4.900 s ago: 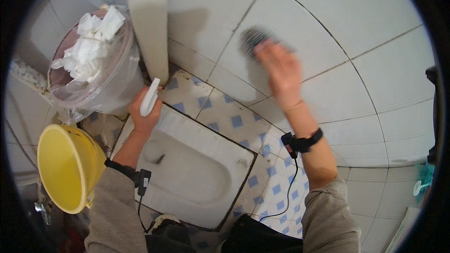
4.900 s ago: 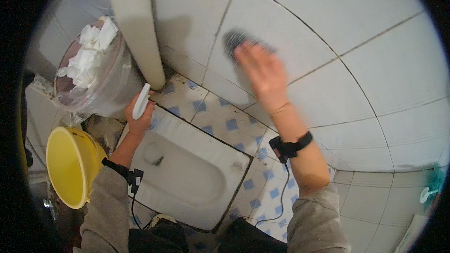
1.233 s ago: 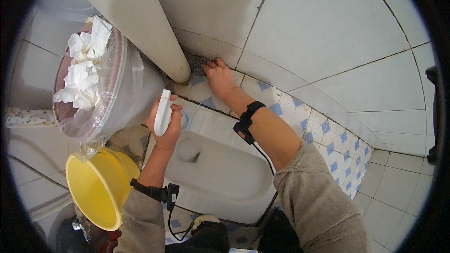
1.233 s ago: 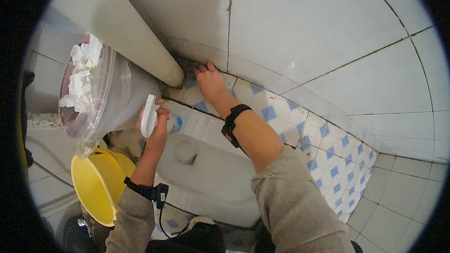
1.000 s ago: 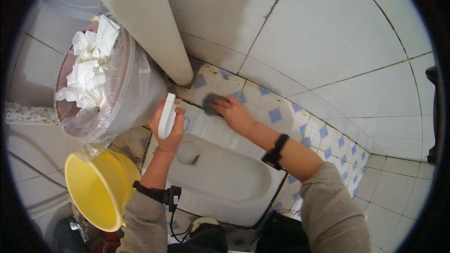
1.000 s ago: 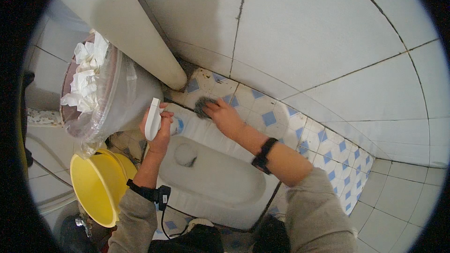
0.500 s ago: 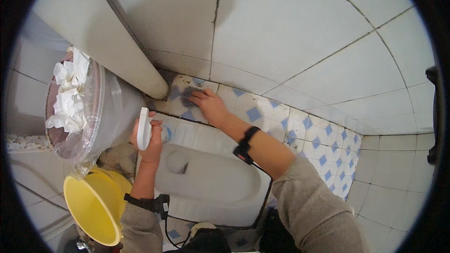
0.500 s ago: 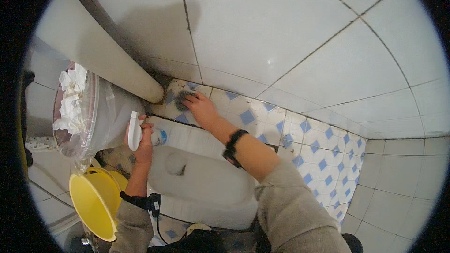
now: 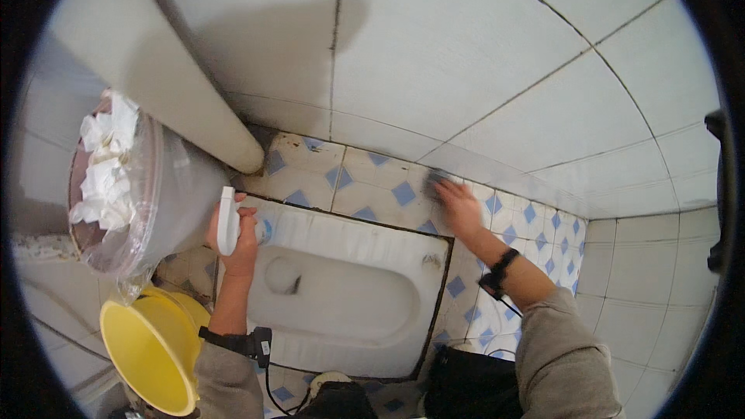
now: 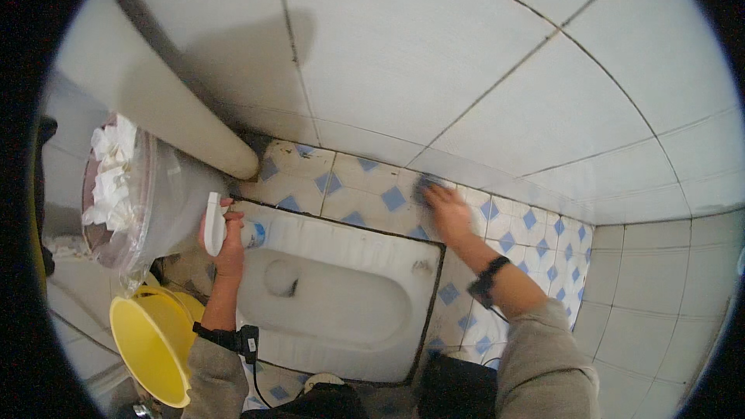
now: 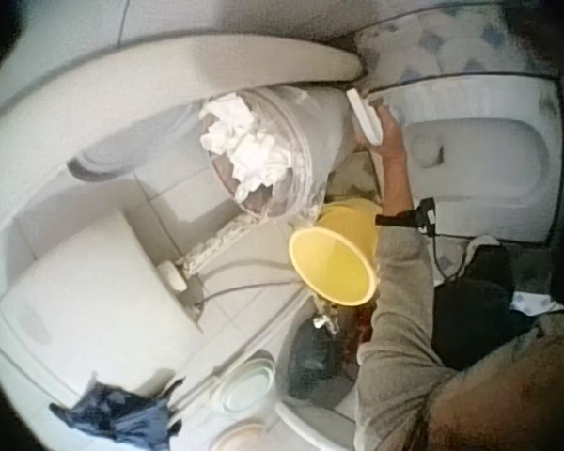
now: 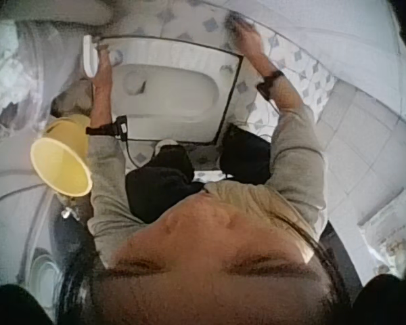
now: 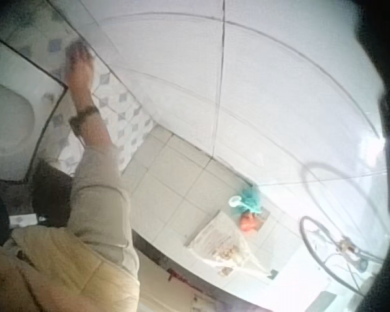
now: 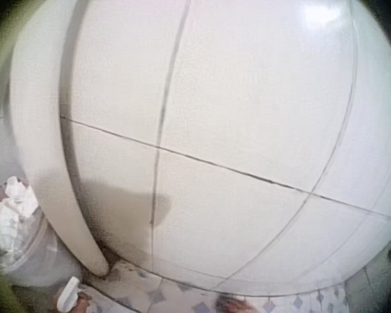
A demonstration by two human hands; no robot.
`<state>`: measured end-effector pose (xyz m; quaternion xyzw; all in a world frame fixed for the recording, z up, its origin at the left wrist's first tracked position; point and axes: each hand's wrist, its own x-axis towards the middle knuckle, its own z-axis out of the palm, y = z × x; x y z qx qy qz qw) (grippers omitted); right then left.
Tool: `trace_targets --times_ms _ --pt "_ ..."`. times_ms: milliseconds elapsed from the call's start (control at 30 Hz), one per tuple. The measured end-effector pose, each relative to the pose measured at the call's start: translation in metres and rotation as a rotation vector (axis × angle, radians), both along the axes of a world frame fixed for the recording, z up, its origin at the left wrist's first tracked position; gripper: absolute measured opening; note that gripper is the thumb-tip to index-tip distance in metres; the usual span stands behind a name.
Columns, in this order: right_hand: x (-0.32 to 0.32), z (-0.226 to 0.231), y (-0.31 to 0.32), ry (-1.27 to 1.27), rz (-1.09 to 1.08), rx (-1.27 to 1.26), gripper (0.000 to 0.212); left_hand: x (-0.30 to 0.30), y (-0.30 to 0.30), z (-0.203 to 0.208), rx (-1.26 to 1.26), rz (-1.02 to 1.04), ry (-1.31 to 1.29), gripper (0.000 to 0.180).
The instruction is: The person scrubs the tiled floor and the rim of a squat toilet with a steel wool pad and a spray bottle. They then open a window and use a knife to scrape the toilet rim.
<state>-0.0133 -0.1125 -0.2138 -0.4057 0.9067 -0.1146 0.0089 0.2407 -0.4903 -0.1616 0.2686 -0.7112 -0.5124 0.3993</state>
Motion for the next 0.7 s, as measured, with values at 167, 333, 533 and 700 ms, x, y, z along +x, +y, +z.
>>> trace_targets --times_ms 167,333,533,700 --pt "0.024 -0.022 -0.19 0.141 0.215 -0.112 0.047 0.009 -0.005 -0.01 0.066 0.005 -0.039 0.026" --pt "0.046 -0.028 -0.248 0.02 0.234 -0.147 0.049 0.008 -0.011 -0.015 0.059 0.01 -0.052 0.029" --pt "0.021 -0.007 -0.012 -0.127 0.505 -0.024 0.069 0.005 -0.007 -0.008 0.048 0.033 -0.067 0.028" --pt "0.012 0.051 0.18 -0.205 0.29 0.483 0.068 0.002 -0.008 -0.008 -0.025 0.003 -0.05 0.026"
